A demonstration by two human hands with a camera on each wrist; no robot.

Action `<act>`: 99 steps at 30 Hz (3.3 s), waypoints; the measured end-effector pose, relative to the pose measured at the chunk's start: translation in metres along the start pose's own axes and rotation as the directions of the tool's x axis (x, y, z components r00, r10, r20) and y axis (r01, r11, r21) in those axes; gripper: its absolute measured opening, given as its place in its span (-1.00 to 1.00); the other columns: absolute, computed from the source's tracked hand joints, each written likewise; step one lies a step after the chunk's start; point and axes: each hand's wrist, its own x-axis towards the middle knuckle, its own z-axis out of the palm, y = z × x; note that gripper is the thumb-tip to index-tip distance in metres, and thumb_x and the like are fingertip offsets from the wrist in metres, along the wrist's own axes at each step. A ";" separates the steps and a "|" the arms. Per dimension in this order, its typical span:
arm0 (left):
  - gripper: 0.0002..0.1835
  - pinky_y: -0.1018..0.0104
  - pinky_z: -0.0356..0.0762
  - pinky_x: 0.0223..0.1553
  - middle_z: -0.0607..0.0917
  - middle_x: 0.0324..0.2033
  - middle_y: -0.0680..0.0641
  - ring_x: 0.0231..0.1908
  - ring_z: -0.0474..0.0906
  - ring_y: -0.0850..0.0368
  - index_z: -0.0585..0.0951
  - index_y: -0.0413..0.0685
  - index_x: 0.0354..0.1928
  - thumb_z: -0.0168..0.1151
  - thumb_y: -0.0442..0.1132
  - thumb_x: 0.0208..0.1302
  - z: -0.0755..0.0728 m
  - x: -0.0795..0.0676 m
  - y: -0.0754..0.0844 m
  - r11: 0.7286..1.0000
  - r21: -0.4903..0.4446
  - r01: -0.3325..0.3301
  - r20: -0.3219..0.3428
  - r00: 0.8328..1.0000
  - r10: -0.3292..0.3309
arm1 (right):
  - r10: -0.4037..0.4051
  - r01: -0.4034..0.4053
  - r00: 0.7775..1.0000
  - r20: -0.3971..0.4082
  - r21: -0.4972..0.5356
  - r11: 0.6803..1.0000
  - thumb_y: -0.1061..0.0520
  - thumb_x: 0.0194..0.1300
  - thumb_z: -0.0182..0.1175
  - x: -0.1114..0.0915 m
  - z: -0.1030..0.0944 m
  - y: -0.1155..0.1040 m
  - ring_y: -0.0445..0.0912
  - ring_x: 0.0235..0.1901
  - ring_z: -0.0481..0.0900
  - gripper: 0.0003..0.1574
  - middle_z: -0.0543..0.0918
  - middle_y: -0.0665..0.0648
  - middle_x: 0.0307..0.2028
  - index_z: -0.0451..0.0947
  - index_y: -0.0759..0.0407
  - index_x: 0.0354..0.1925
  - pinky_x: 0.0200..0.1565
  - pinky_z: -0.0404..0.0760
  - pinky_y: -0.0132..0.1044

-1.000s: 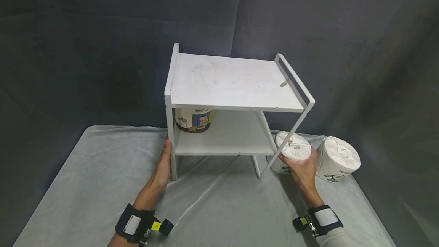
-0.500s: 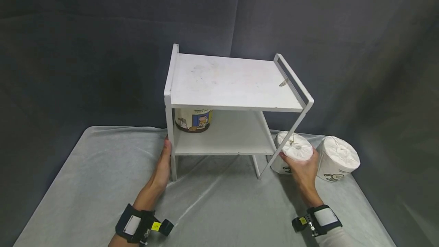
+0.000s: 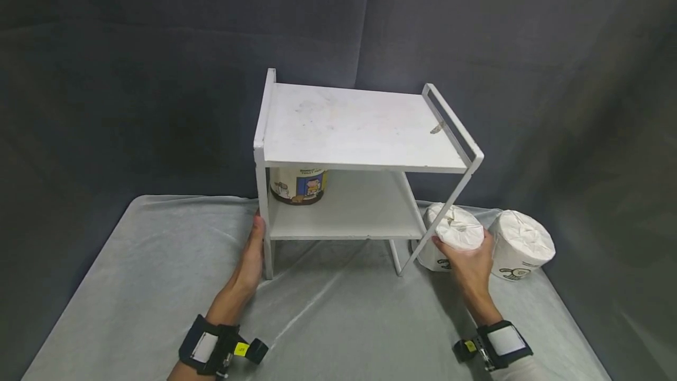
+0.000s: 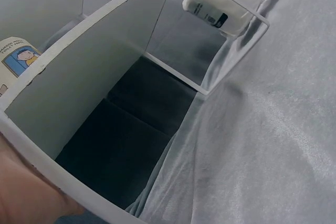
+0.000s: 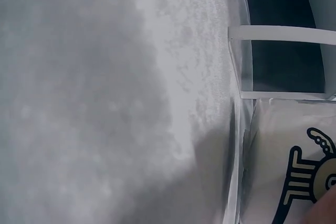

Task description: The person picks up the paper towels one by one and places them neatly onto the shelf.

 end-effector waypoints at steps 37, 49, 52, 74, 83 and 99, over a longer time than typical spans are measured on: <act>-0.09 -0.20 -0.59 0.39 -0.43 0.54 -0.21 0.50 -0.57 -0.10 -0.42 -0.13 0.54 -0.65 0.35 0.42 -0.001 0.002 -0.003 1.000 0.009 -0.029 -0.002 1.000 0.029 | -0.035 0.035 0.999 0.030 -0.013 0.999 0.08 -0.28 0.64 -0.024 -0.047 -0.044 -0.20 0.06 0.40 0.26 0.47 0.06 0.15 0.21 0.17 0.35 0.05 0.33 -0.36; -0.07 -0.24 -0.61 0.37 -0.44 0.53 -0.25 0.49 -0.58 -0.13 -0.42 -0.16 0.54 -0.64 0.37 0.41 -0.001 0.001 -0.002 1.000 0.001 -0.030 0.003 1.000 0.030 | -0.002 0.006 1.000 0.026 -0.127 0.992 0.02 -0.28 0.64 -0.033 -0.066 -0.063 -0.15 0.10 0.38 0.30 0.46 0.08 0.18 0.20 0.17 0.38 0.08 0.31 -0.31; -0.07 -0.23 -0.60 0.38 -0.43 0.53 -0.24 0.49 -0.58 -0.12 -0.41 -0.15 0.54 -0.64 0.37 0.41 -0.001 0.001 -0.002 1.000 0.009 -0.024 0.001 1.000 0.024 | 0.006 -0.003 1.000 0.021 -0.147 0.989 0.02 -0.29 0.65 -0.036 -0.070 -0.067 -0.15 0.10 0.38 0.30 0.47 0.08 0.18 0.21 0.15 0.38 0.08 0.31 -0.31; -0.11 -0.25 -0.60 0.38 -0.42 0.53 -0.23 0.50 -0.56 -0.12 -0.41 -0.12 0.55 -0.64 0.34 0.43 -0.001 0.001 -0.001 0.999 0.007 -0.038 0.005 0.999 0.038 | -0.035 0.037 0.999 0.019 -0.156 0.987 0.16 -0.38 0.67 -0.052 -0.094 -0.092 -0.28 0.02 0.38 0.28 0.49 0.01 0.12 0.28 0.13 0.35 0.02 0.28 -0.44; -0.09 -0.23 -0.59 0.38 -0.42 0.53 -0.23 0.50 -0.56 -0.12 -0.41 -0.13 0.55 -0.65 0.36 0.41 -0.001 0.001 0.000 1.000 0.014 -0.011 -0.003 1.000 0.011 | -0.007 0.011 1.000 0.019 -0.221 0.975 0.09 -0.36 0.66 -0.058 -0.102 -0.106 -0.28 0.02 0.36 0.28 0.50 0.06 0.13 0.28 0.07 0.36 0.01 0.27 -0.42; -0.10 -0.22 -0.58 0.39 -0.43 0.54 -0.20 0.50 -0.56 -0.10 -0.41 -0.11 0.55 -0.67 0.36 0.41 0.000 0.000 0.001 1.000 0.029 -0.004 -0.005 1.000 0.004 | -0.046 0.055 0.998 0.044 -0.225 0.973 0.17 -0.42 0.67 -0.072 -0.119 -0.140 -0.33 -0.08 0.37 0.27 0.50 -0.17 -0.03 0.33 0.01 0.33 -0.13 0.27 -0.48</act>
